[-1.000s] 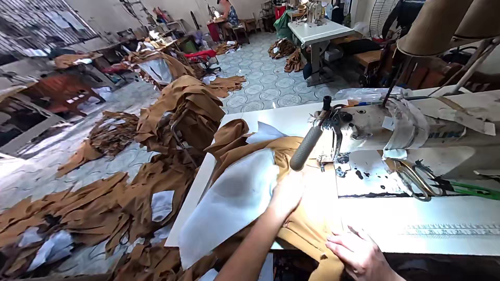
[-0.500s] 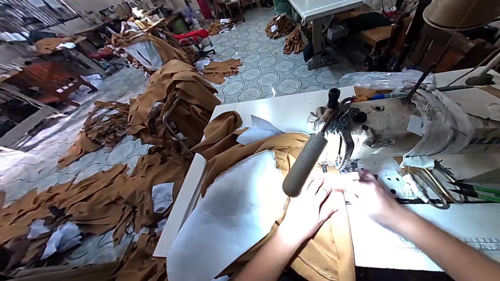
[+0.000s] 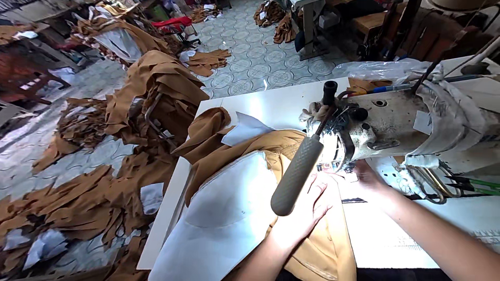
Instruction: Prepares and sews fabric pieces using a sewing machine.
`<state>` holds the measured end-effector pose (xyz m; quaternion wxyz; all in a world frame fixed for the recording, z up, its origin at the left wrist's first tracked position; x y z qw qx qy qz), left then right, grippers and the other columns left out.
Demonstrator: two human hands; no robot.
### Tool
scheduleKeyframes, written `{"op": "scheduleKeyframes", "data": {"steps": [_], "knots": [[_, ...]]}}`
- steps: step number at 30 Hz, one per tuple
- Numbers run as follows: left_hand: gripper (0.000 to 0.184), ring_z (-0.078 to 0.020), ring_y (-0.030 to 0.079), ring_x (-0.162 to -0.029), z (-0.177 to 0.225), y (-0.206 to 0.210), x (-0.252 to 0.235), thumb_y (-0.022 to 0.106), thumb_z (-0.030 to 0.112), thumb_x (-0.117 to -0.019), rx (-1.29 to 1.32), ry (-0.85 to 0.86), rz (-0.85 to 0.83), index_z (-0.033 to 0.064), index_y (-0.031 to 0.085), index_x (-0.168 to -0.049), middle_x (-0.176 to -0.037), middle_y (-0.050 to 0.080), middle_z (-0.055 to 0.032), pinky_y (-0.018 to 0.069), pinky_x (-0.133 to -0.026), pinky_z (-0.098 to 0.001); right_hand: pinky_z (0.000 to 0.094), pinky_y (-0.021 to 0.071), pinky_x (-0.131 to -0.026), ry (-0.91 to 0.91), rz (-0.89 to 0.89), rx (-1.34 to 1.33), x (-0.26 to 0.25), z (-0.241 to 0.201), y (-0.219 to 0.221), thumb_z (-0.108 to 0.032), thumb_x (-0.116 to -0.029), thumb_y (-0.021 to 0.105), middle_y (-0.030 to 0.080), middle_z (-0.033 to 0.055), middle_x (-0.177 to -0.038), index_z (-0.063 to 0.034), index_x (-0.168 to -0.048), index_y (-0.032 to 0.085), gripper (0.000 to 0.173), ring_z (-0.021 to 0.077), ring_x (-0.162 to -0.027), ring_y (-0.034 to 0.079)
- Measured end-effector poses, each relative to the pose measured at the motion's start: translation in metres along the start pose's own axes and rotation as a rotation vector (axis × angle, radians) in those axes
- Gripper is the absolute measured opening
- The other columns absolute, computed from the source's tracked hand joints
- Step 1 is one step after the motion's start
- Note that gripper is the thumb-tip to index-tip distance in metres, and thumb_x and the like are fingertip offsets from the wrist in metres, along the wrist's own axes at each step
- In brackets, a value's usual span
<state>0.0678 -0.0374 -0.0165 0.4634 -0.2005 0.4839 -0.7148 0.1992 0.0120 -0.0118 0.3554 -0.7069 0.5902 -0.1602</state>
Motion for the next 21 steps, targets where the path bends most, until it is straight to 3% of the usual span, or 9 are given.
{"op": "scheduleKeyframes", "data": {"steps": [4,6,7,9,11,12,14,17,21], "knots": [[0.047,-0.0362,0.052,-0.138,-0.004,0.000,-0.003,0.061,0.045,-0.0965,0.065,-0.013,-0.018,0.0170,0.070,-0.133,-0.148,0.056,-0.0180,0.0323,-0.112,-0.0615,0.0419,0.0325,-0.118,-0.022,0.036,-0.030,-0.001,-0.001,-0.005,-0.002,-0.0930,0.061,0.073,0.0187,-0.112,0.0081,-0.107,0.073,0.021,0.0258,-0.116,0.065],[0.047,-0.0361,0.051,-0.139,-0.004,-0.001,-0.003,0.059,0.045,-0.0979,0.084,-0.005,-0.020,0.0163,0.069,-0.134,-0.148,0.055,-0.0183,0.0319,-0.113,-0.0604,0.0507,0.0279,-0.119,0.010,-0.021,0.075,0.005,-0.012,-0.006,-0.006,-0.0934,0.064,0.070,0.0233,-0.120,0.0083,-0.114,0.071,0.026,0.0351,-0.123,0.061],[0.047,-0.0355,0.051,-0.139,-0.005,-0.003,-0.003,0.058,0.043,-0.0989,0.089,0.001,-0.006,0.0147,0.068,-0.135,-0.147,0.056,-0.0180,0.0319,-0.113,-0.0598,0.0586,0.0268,-0.118,-0.004,-0.073,0.176,0.013,-0.021,-0.003,-0.013,-0.0922,0.067,0.068,0.0248,-0.126,0.0058,-0.119,0.071,0.033,0.0409,-0.128,0.058],[0.050,-0.0347,0.049,-0.141,-0.010,-0.005,-0.002,0.054,0.037,-0.1014,0.104,-0.018,0.004,0.0072,0.060,-0.141,-0.147,0.056,-0.0186,0.0308,-0.117,-0.0573,0.0705,0.0223,-0.117,-0.066,-0.269,0.338,0.041,-0.040,0.018,-0.044,-0.0931,0.066,0.060,0.0193,-0.143,-0.0073,-0.138,0.064,0.058,0.0416,-0.141,0.048],[0.053,-0.0363,0.045,-0.144,-0.016,-0.004,-0.002,0.053,0.032,-0.1017,0.105,-0.055,-0.024,0.0019,0.055,-0.145,-0.150,0.053,-0.0209,0.0294,-0.120,-0.0534,0.0733,0.0274,-0.114,-0.204,-0.270,0.331,0.084,-0.056,0.041,-0.067,-0.0929,0.049,0.056,0.0112,-0.150,-0.0137,-0.145,0.059,0.075,0.0333,-0.142,0.049],[0.052,-0.0363,0.045,-0.144,-0.018,-0.003,-0.002,0.052,0.032,-0.1025,0.092,-0.062,-0.028,0.0020,0.055,-0.145,-0.150,0.053,-0.0211,0.0294,-0.120,-0.0528,0.0729,0.0314,-0.111,-0.273,-0.211,0.306,0.102,-0.060,0.049,-0.069,-0.0937,0.044,0.059,0.0097,-0.148,-0.0130,-0.141,0.062,0.076,0.0316,-0.140,0.052],[0.048,-0.0362,0.045,-0.144,-0.018,-0.004,-0.003,0.051,0.033,-0.1033,0.058,-0.067,-0.040,0.0047,0.060,-0.141,-0.150,0.052,-0.0214,0.0295,-0.120,-0.0530,0.0644,0.0394,-0.109,-0.333,-0.086,0.282,0.121,-0.057,0.053,-0.068,-0.0977,0.036,0.063,0.0045,-0.143,-0.0160,-0.135,0.068,0.071,0.0263,-0.137,0.056],[0.051,-0.0323,0.036,-0.150,-0.022,-0.003,-0.007,0.049,0.038,-0.1057,0.074,-0.142,-0.244,0.0087,0.054,-0.147,-0.158,0.044,-0.0182,0.0224,-0.124,-0.0514,0.0598,0.0447,-0.106,-0.305,-0.066,0.134,0.117,-0.052,0.036,-0.059,-0.0966,0.048,0.067,0.0047,-0.138,-0.0189,-0.130,0.072,0.057,0.0251,-0.130,0.062],[0.057,-0.0240,0.061,-0.123,-0.028,-0.040,-0.028,0.067,0.038,-0.0958,0.317,-0.230,-0.012,-0.0032,0.058,-0.134,-0.128,0.065,-0.0184,0.0463,-0.108,-0.0390,0.0556,0.0507,-0.098,-0.187,-0.024,-0.046,0.074,-0.040,-0.004,-0.028,-0.0911,0.065,0.074,0.0125,-0.116,-0.0064,-0.109,0.077,0.030,0.0314,-0.113,0.067]]}}
Point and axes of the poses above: each hand's wrist, its own x-axis away from the middle knuckle, its own y-axis out of the palm, z = x × y, the point moved 10 cm from there along -x, towards the middle knuckle
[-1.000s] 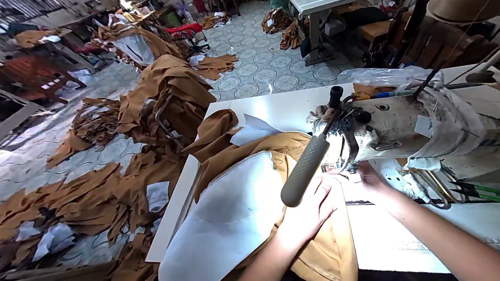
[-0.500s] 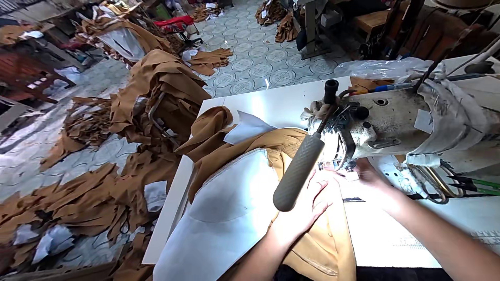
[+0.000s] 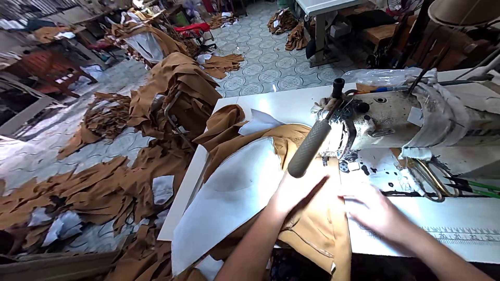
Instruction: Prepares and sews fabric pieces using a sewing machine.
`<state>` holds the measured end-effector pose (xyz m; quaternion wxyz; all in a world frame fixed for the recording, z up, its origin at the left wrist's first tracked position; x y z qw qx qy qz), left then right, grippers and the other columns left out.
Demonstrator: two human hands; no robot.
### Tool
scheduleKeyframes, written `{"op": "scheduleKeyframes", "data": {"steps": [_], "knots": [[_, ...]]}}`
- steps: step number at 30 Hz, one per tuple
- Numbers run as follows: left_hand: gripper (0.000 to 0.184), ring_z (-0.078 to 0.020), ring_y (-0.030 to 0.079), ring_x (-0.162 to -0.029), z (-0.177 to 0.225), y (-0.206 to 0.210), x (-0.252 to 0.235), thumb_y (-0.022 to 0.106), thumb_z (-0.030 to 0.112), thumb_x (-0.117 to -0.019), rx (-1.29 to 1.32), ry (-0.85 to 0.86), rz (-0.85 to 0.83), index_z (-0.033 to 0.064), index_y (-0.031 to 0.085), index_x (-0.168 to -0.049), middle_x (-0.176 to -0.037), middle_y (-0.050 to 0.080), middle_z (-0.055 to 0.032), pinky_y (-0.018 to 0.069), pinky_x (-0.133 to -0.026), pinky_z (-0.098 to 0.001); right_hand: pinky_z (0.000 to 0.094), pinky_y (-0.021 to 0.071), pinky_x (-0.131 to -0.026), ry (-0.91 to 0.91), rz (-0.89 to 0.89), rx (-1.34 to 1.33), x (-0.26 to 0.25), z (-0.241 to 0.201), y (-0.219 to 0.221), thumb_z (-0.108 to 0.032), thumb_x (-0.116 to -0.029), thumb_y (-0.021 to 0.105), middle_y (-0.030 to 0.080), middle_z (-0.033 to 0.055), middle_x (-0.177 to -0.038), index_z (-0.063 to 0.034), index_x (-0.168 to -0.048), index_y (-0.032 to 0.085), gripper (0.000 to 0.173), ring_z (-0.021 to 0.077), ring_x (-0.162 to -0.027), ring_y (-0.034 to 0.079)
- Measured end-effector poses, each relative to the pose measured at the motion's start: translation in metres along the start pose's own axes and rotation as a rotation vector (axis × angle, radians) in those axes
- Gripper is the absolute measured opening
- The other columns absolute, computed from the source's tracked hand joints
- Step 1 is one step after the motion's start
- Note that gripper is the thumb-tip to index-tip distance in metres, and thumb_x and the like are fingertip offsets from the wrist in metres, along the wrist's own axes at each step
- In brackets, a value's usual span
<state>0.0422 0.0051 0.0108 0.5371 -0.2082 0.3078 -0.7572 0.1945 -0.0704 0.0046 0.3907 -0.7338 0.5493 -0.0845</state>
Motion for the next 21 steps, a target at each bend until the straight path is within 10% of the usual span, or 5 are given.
{"op": "scheduleKeyframes", "data": {"steps": [5,10,14,17,21], "knots": [[0.038,-0.0105,0.062,-0.091,0.006,0.007,-0.025,0.072,0.017,-0.0932,0.305,-0.039,0.120,-0.0092,0.062,-0.119,-0.101,0.067,-0.0132,0.0500,-0.088,-0.0254,0.0485,0.0449,-0.103,0.312,-0.264,0.028,-0.061,0.029,0.009,-0.025,-0.0993,0.064,0.067,0.0198,-0.119,-0.0010,-0.117,0.071,0.031,0.0313,-0.115,0.062],[0.023,-0.0118,0.059,-0.078,-0.003,0.007,0.004,0.071,0.018,-0.0939,0.242,0.073,0.078,-0.0045,0.068,-0.090,-0.083,0.064,-0.0089,0.0494,-0.076,-0.0280,0.0350,0.0494,-0.092,0.401,-0.080,-0.217,-0.066,0.045,0.014,-0.014,-0.0989,0.065,0.068,0.0146,-0.109,0.0025,-0.113,0.070,0.023,0.0166,-0.097,0.062],[0.025,-0.0230,0.064,-0.088,-0.007,0.024,0.022,0.063,0.019,-0.0987,0.106,0.075,-0.136,-0.0058,0.067,-0.101,-0.094,0.066,-0.0163,0.0512,-0.083,-0.0404,0.0131,0.0463,-0.056,0.586,0.046,-0.714,-0.058,0.053,0.020,-0.003,-0.1016,0.057,0.064,-0.0061,-0.077,-0.0026,-0.104,0.065,0.008,-0.0033,-0.060,0.055],[0.036,-0.0090,0.062,-0.087,-0.009,0.010,-0.003,0.064,0.011,-0.0978,0.388,-0.070,0.043,-0.0083,0.056,-0.128,-0.103,0.066,-0.0112,0.0522,-0.080,-0.0244,0.0146,0.0456,-0.056,0.643,0.025,-0.761,-0.059,0.054,0.025,-0.003,-0.1026,0.056,0.059,-0.0049,-0.076,-0.0016,-0.108,0.060,0.007,-0.0010,-0.059,0.053],[0.028,-0.0061,0.058,-0.082,0.003,0.005,-0.021,0.068,0.011,-0.0950,0.360,-0.094,0.127,-0.0085,0.063,-0.115,-0.092,0.064,-0.0078,0.0482,-0.080,-0.0228,0.0151,0.0474,-0.057,0.632,0.049,-0.767,-0.056,0.054,0.024,-0.001,-0.1009,0.057,0.059,-0.0048,-0.076,-0.0015,-0.110,0.057,0.009,-0.0004,-0.060,0.055]]}}
Point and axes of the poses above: each hand's wrist, its own x-axis away from the middle knuckle, its own y-axis out of the palm, z = x × y, the point moved 10 cm from there along -x, towards the middle knuckle
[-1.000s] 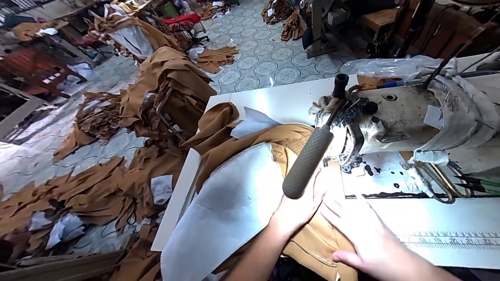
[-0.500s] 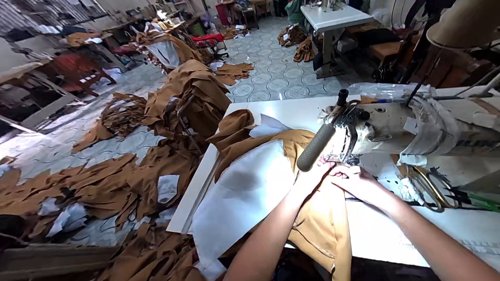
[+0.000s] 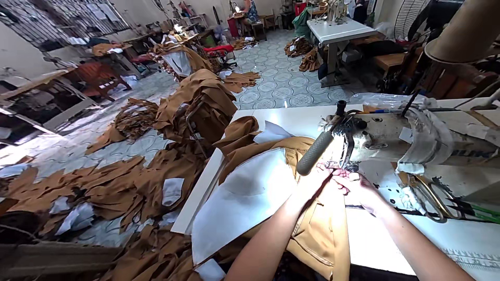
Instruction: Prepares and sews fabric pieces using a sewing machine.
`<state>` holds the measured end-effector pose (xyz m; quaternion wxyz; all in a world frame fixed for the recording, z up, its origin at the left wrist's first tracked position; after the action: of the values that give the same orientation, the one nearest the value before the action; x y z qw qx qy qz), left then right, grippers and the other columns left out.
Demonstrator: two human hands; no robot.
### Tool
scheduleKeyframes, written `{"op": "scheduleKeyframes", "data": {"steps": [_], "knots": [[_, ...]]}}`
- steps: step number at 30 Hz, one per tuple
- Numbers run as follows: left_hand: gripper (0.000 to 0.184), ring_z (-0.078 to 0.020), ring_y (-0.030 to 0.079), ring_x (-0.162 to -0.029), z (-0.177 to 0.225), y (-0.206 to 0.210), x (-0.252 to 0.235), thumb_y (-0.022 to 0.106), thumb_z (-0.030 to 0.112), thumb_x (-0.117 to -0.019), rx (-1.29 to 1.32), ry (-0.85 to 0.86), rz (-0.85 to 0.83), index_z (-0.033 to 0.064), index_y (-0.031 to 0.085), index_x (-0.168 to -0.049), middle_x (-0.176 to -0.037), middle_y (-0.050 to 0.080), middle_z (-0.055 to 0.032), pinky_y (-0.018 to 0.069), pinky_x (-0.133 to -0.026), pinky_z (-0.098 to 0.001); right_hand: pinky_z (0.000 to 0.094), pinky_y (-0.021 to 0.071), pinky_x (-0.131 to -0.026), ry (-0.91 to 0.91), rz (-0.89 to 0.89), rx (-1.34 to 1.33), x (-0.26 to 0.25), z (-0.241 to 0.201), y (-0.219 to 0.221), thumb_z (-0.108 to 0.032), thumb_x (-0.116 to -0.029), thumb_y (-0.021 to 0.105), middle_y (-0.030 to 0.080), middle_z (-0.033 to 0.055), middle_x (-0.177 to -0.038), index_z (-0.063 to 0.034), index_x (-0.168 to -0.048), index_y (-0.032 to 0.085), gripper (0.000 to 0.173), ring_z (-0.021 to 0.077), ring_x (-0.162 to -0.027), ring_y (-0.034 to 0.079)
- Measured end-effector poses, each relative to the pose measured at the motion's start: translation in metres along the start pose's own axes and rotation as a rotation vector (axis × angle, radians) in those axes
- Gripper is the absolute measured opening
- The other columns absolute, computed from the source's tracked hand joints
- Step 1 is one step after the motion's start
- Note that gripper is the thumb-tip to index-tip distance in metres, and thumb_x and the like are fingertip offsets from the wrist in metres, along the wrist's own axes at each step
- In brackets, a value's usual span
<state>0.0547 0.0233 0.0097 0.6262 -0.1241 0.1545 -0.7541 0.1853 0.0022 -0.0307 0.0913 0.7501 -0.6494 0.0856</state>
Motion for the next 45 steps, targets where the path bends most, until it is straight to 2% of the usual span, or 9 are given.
{"op": "scheduleKeyframes", "data": {"steps": [7,11,16,21,24,29,33,40,45], "knots": [[0.023,-0.0310,0.070,-0.103,0.007,0.023,0.053,0.061,0.019,-0.0986,-0.569,0.358,-0.198,0.0012,0.074,-0.097,-0.105,0.072,-0.0165,0.0543,-0.092,-0.0482,0.0196,0.0524,-0.061,0.090,-0.208,-0.314,0.001,0.009,0.014,-0.007,-0.1091,0.031,0.070,0.0007,-0.091,-0.0010,-0.130,0.058,0.034,0.0039,-0.067,0.062],[0.023,-0.0215,0.066,-0.087,0.001,0.002,0.049,0.059,0.018,-0.0944,-0.336,0.290,-0.033,-0.0012,0.071,-0.092,-0.089,0.067,-0.0126,0.0531,-0.080,-0.0392,0.0130,0.0369,-0.047,0.060,-0.204,-0.171,-0.004,0.007,0.015,-0.003,-0.1055,0.040,0.046,-0.0114,-0.061,-0.0077,-0.105,0.061,0.022,-0.0030,-0.048,0.041],[0.041,-0.0064,0.061,-0.086,-0.014,-0.001,0.010,0.068,0.017,-0.0956,0.054,0.003,0.002,-0.0079,0.055,-0.126,-0.100,0.064,-0.0090,0.0519,-0.080,-0.0222,0.0410,0.0494,-0.092,-0.274,-0.199,0.676,0.014,-0.020,0.027,-0.005,-0.1028,0.049,0.070,0.0227,-0.104,0.0080,-0.113,0.070,0.026,0.0263,-0.097,0.066],[0.022,-0.0122,0.061,-0.087,-0.001,-0.002,0.012,0.062,0.018,-0.0993,-0.167,0.097,0.017,-0.0029,0.069,-0.103,-0.094,0.067,-0.0097,0.0500,-0.082,-0.0291,0.0292,0.0515,-0.088,-0.145,-0.018,0.488,0.009,-0.013,0.009,-0.010,-0.1040,0.055,0.068,0.0152,-0.110,0.0040,-0.117,0.069,0.024,0.0137,-0.092,0.064],[0.027,-0.0264,0.069,-0.097,0.005,0.011,0.036,0.061,0.024,-0.0998,-0.449,0.259,-0.069,0.0014,0.075,-0.098,-0.098,0.071,-0.0143,0.0536,-0.087,-0.0463,0.0194,0.0465,-0.065,-0.093,0.082,0.269,-0.004,-0.006,0.003,-0.019,-0.1000,0.066,0.063,-0.0011,-0.082,-0.0014,-0.102,0.070,0.018,-0.0001,-0.068,0.054],[0.028,-0.0240,0.071,-0.103,-0.010,0.014,0.043,0.059,0.025,-0.1015,-0.421,0.323,-0.055,0.0054,0.079,-0.100,-0.104,0.075,-0.0102,0.0537,-0.092,-0.0475,0.0201,0.0517,-0.080,-0.179,0.082,0.343,-0.010,-0.006,0.014,-0.010,-0.0992,0.062,0.071,0.0042,-0.097,-0.0007,-0.114,0.072,0.020,0.0008,-0.082,0.062],[0.034,-0.0186,0.068,-0.094,-0.029,-0.003,0.032,0.052,0.025,-0.1056,-0.222,0.112,-0.021,-0.0012,0.073,-0.107,-0.100,0.072,-0.0130,0.0536,-0.090,-0.0379,0.0426,0.0469,-0.107,-0.281,0.040,0.661,0.002,-0.018,0.014,-0.010,-0.1056,0.049,0.071,0.0170,-0.124,-0.0036,-0.125,0.072,0.030,0.0264,-0.119,0.066],[0.026,-0.0246,0.068,-0.115,0.028,0.021,0.069,0.058,0.016,-0.1007,-0.318,0.546,-0.267,-0.0006,0.077,-0.103,-0.116,0.074,-0.0139,0.0473,-0.107,-0.0438,0.0537,0.0559,-0.078,-0.809,-0.572,0.914,0.103,-0.026,0.070,0.000,-0.0929,0.057,0.069,0.0210,-0.083,0.0035,-0.086,0.073,0.018,0.0386,-0.086,0.071],[0.011,-0.0212,0.071,-0.086,0.045,0.038,0.110,0.068,0.014,-0.0905,-0.573,0.892,-0.250,0.0127,0.078,-0.088,-0.085,0.072,-0.0036,0.0548,-0.092,-0.0439,0.0509,0.0584,-0.081,-0.533,0.248,0.995,0.133,-0.034,-0.103,0.008,-0.0910,0.056,0.072,0.0247,-0.097,0.0044,-0.105,0.076,0.024,0.0382,-0.088,0.071]]}}
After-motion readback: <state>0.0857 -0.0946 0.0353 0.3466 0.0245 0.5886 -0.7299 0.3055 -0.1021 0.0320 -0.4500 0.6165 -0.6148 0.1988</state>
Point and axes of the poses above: each hand's wrist, its own x-axis away from the middle knuckle, its own y-axis out of the palm, z = x × y, the point moved 10 cm from there along -x, towards the middle knuckle
